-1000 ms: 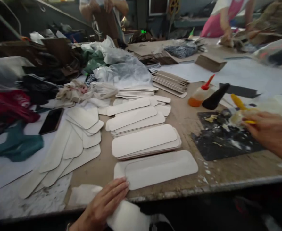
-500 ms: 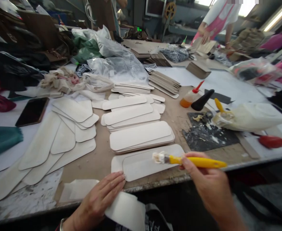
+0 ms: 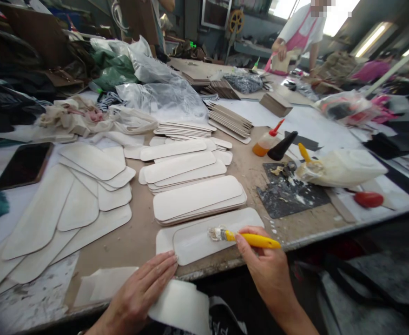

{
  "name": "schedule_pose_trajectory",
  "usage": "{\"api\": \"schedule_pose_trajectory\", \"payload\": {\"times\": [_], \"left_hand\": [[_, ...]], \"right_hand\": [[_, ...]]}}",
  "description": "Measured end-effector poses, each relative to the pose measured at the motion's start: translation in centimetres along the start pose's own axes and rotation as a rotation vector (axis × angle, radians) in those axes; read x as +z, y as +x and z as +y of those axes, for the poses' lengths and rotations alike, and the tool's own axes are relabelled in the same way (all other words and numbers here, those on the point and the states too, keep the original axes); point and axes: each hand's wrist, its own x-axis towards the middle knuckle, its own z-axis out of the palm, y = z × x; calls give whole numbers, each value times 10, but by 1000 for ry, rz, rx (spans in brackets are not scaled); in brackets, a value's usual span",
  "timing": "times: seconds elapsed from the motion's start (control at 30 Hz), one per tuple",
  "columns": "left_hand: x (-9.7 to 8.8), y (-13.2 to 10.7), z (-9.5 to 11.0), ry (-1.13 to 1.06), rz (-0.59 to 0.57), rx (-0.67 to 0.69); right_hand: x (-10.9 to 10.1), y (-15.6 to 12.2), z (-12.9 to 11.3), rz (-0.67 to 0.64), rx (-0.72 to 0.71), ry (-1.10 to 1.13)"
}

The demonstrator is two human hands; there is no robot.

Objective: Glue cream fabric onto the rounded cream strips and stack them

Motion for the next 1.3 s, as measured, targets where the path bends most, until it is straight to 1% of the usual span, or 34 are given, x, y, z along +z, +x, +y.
{"api": "schedule_pose_trajectory", "payload": {"times": [0.13, 0.23, 0.33, 0.4, 0.47, 0.53, 0.6, 0.67, 0.73, 0.8, 0.9, 0.97, 1.0, 1.03, 1.1, 1.17, 1.23, 1.3], "left_hand": [[8, -7, -6, 18, 21, 44], [17, -11, -13, 51, 69, 102], [22, -13, -18, 59, 105, 149], [23, -12, -19, 53, 119, 163], [24, -12, -20, 55, 121, 162], [26, -14, -20, 64, 125, 165], [28, -16, -19, 80, 122, 148], [30, -18, -18, 90, 107, 111], [31, -19, -18, 97, 92, 79], [31, -19, -20, 101, 103, 104], [31, -18, -24, 91, 137, 204], [29, -17, -24, 75, 132, 218], [28, -16, -23, 69, 125, 199], [27, -16, -22, 64, 119, 170], [25, -15, -18, 54, 114, 118], [24, -14, -15, 52, 105, 103], [23, -13, -13, 59, 99, 110], [21, -12, -10, 55, 104, 106]], "right_hand": [[-24, 8, 18, 95, 5, -167], [-40, 14, 26, 169, -34, -283], [-51, 20, 28, 201, -133, -381], [-54, 22, 28, 200, -237, -413], [-48, 19, 25, 165, -345, -420], [-35, 9, 18, 112, -414, -419], [-17, -6, 6, 65, -450, -400], [-1, -22, -9, 6, -485, -322], [5, -30, -20, -43, -510, -233], [-1, -28, -21, -17, -514, -227], [-24, -13, -7, 100, -504, -381], [-33, -5, 5, 117, -500, -470], [-33, -4, 8, 104, -500, -489], [-29, -6, 9, 80, -500, -489], [-13, -16, 1, 14, -507, -433], [11, -30, -16, -49, -520, -314], [31, -41, -33, -93, -512, -150], [40, -45, -42, -100, -462, -15]]}}
